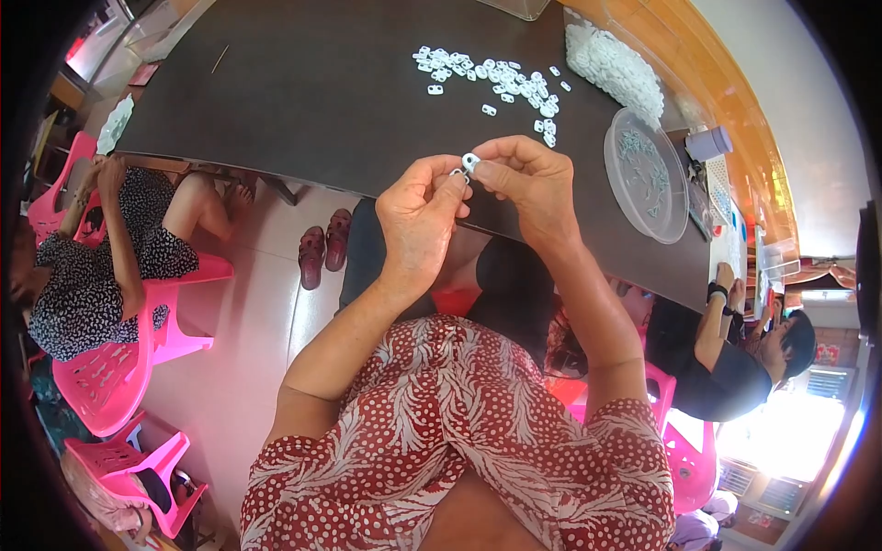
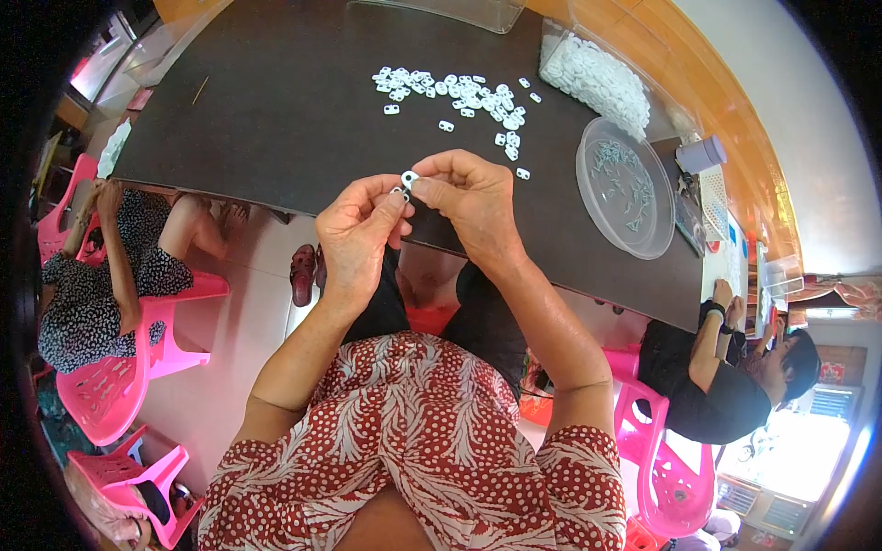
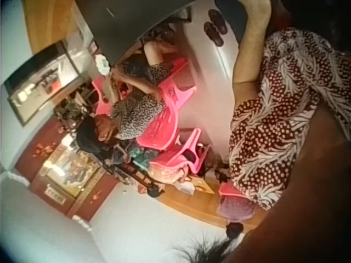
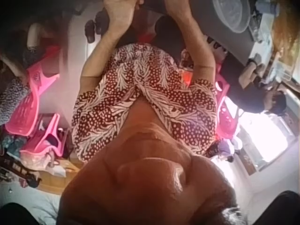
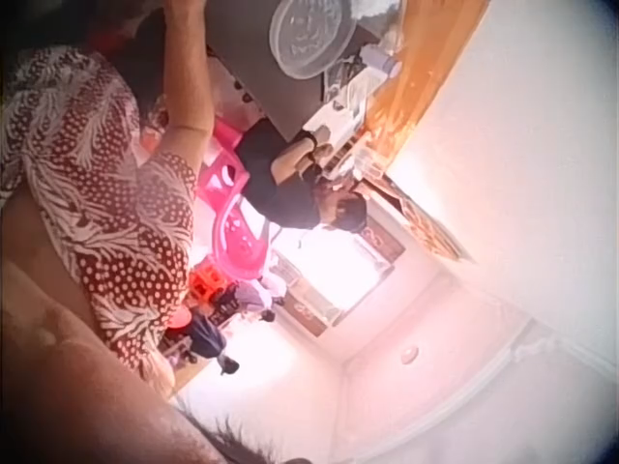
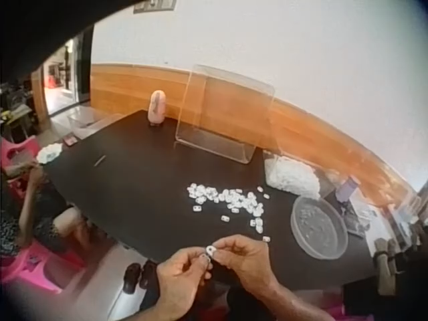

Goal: Assembling small white plastic components by hand at a table.

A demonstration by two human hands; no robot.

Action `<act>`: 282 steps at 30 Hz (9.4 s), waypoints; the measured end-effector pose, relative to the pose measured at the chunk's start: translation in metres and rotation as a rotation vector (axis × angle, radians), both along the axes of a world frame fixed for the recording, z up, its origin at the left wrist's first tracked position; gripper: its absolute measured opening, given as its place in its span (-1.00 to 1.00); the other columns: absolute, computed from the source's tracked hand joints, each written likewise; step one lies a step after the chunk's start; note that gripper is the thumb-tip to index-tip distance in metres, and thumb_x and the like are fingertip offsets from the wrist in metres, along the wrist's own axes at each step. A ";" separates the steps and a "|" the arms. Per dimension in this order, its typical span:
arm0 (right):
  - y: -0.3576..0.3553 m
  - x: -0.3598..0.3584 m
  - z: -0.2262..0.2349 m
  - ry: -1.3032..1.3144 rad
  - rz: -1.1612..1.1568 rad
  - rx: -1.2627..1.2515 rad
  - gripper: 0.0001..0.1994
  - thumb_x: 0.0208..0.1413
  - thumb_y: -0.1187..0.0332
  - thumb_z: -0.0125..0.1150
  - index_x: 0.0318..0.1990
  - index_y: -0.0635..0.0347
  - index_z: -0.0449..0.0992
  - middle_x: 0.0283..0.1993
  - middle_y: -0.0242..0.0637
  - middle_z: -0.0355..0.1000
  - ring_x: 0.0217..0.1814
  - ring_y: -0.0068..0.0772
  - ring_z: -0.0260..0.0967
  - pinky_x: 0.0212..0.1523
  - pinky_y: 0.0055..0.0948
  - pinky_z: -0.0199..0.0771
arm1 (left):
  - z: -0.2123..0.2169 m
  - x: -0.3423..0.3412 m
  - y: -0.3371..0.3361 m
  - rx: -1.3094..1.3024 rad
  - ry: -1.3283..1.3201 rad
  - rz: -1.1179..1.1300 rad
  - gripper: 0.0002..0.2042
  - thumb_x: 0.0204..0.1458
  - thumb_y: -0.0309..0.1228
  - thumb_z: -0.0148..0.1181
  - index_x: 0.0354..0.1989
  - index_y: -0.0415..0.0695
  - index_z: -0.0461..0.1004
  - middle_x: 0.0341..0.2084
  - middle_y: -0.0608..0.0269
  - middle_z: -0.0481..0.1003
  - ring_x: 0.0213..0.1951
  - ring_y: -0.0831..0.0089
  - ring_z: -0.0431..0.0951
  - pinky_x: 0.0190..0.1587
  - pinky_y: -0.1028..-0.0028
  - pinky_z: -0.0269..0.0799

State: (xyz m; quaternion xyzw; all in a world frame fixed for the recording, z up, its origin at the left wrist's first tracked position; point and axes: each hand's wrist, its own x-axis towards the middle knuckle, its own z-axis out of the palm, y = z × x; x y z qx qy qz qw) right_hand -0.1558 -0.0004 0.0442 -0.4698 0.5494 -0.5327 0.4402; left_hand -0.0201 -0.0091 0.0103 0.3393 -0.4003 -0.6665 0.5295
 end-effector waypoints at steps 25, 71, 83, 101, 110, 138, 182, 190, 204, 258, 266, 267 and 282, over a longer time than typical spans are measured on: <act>0.010 0.018 -0.009 -0.049 0.028 -0.137 -0.88 0.01 0.62 0.13 -0.26 0.38 0.49 -0.40 -0.35 0.46 -0.41 -0.68 0.38 -0.37 -0.70 0.39 | -0.009 0.003 0.001 -0.019 0.212 -0.037 -0.77 0.06 -0.59 0.06 -0.08 -0.33 0.41 -0.48 0.29 0.46 -0.53 0.67 0.41 -0.54 0.71 0.32; 0.019 0.035 -0.024 0.575 -0.145 -0.701 -0.70 -0.22 0.65 0.22 -0.22 0.33 0.48 -0.46 -0.24 0.41 -0.47 -0.37 0.30 -0.48 -0.47 0.32 | -0.015 0.005 0.010 -0.321 0.088 0.160 -0.82 0.11 -0.48 0.07 -0.19 -0.33 0.46 -0.41 0.36 0.37 -0.42 0.68 0.33 -0.37 0.67 0.29; 0.021 0.047 -0.023 0.589 -0.210 -0.721 -0.68 -0.23 0.64 0.26 -0.21 0.32 0.44 -0.37 -0.23 0.41 -0.45 -0.34 0.29 -0.46 -0.47 0.32 | 0.001 0.007 0.016 -0.264 0.176 0.177 -0.81 0.14 -0.44 0.04 -0.18 -0.31 0.43 -0.41 0.37 0.41 -0.43 0.72 0.33 -0.36 0.70 0.29; 0.016 0.054 -0.021 0.731 -0.272 -0.971 -0.74 -0.17 0.52 0.28 -0.26 0.34 0.41 -0.42 -0.20 0.36 -0.47 -0.25 0.27 -0.49 -0.41 0.28 | -0.003 0.003 0.024 -0.495 0.011 0.345 -0.79 0.19 -0.36 -0.05 -0.22 -0.28 0.39 -0.43 0.40 0.32 -0.41 0.70 0.25 -0.31 0.67 0.22; 0.018 0.049 -0.016 0.792 -0.263 -0.997 -0.75 -0.18 0.52 0.27 -0.28 0.29 0.40 -0.46 -0.22 0.34 -0.50 -0.26 0.24 -0.51 -0.39 0.25 | 0.001 -0.001 0.020 -0.640 -0.079 0.397 -0.85 0.19 -0.45 -0.07 -0.27 -0.29 0.38 -0.49 0.34 0.31 -0.45 0.63 0.26 -0.37 0.63 0.22; -0.074 -0.255 0.126 0.555 -0.781 -0.192 -0.75 -0.13 0.36 0.17 -0.27 0.30 0.53 -0.38 0.04 0.47 -0.31 -0.03 0.43 -0.25 -0.21 0.40 | -0.001 -0.053 -0.056 -1.022 -1.010 -0.059 -0.83 -0.21 -0.50 0.25 -0.37 -0.12 0.55 -0.52 0.20 0.38 -0.35 0.23 0.42 -0.30 0.32 0.34; 0.011 -0.241 -0.026 1.428 -0.303 -0.144 -0.91 -0.18 0.43 0.15 -0.46 0.12 0.56 -0.50 -0.12 0.39 -0.33 -0.03 0.37 -0.32 -0.14 0.35 | -0.002 -0.031 -0.019 -0.805 -0.720 -0.119 -0.94 -0.15 -0.62 0.20 -0.48 -0.26 0.45 -0.60 0.31 0.35 -0.55 0.57 0.37 -0.45 0.59 0.28; 0.009 -0.242 -0.023 1.635 -0.118 -0.321 -0.98 -0.19 0.50 0.11 -0.54 0.22 0.43 -0.43 -0.10 0.34 -0.26 -0.03 0.31 -0.29 -0.15 0.36 | -0.006 -0.032 -0.020 -0.765 -0.657 -0.064 -0.90 -0.24 -0.61 0.22 -0.52 -0.22 0.44 -0.64 0.24 0.35 -0.54 0.36 0.39 -0.48 0.44 0.27; 0.014 -0.236 -0.005 1.360 -0.311 -0.073 -0.92 -0.15 0.44 0.06 -0.52 0.28 0.38 -0.50 0.01 0.38 -0.44 0.07 0.34 -0.40 -0.15 0.32 | -0.007 -0.027 -0.022 -0.443 -0.453 -0.151 -0.96 -0.09 -0.60 0.20 -0.46 -0.26 0.48 -0.53 0.48 0.38 -0.49 0.75 0.32 -0.41 0.71 0.25; 0.034 -0.005 -0.003 0.113 0.017 -0.103 -0.86 -0.05 0.54 0.21 -0.29 0.32 0.46 -0.42 -0.47 0.41 -0.40 -0.77 0.30 -0.39 -0.73 0.33 | -0.002 0.002 0.013 -0.182 -0.035 -0.088 -0.85 0.01 -0.56 0.16 -0.24 -0.32 0.47 -0.44 0.30 0.48 -0.50 0.67 0.40 -0.47 0.69 0.32; 0.031 0.001 -0.005 0.117 0.010 -0.080 -0.88 -0.05 0.54 0.19 -0.31 0.34 0.46 -0.44 -0.43 0.42 -0.41 -0.76 0.31 -0.38 -0.71 0.36 | 0.000 0.002 0.017 -0.386 -0.294 0.071 -0.90 -0.09 -0.68 0.15 -0.37 -0.31 0.49 -0.55 0.30 0.42 -0.53 0.65 0.38 -0.49 0.66 0.27; 0.030 0.002 -0.005 0.099 0.010 -0.078 -0.89 -0.05 0.54 0.19 -0.32 0.34 0.46 -0.44 -0.42 0.42 -0.41 -0.76 0.31 -0.38 -0.71 0.36 | 0.002 0.002 0.018 -0.315 -0.243 0.050 -0.89 -0.09 -0.69 0.14 -0.37 -0.31 0.49 -0.56 0.29 0.42 -0.54 0.63 0.38 -0.50 0.64 0.28; 0.023 0.002 -0.001 0.184 0.033 -0.075 -0.91 -0.04 0.57 0.15 -0.34 0.36 0.42 -0.47 -0.40 0.40 -0.42 -0.72 0.32 -0.37 -0.65 0.38 | -0.002 0.006 0.009 -0.248 -0.214 -0.052 -0.87 0.01 -0.57 0.15 -0.26 -0.32 0.50 -0.49 0.32 0.48 -0.52 0.68 0.41 -0.51 0.69 0.34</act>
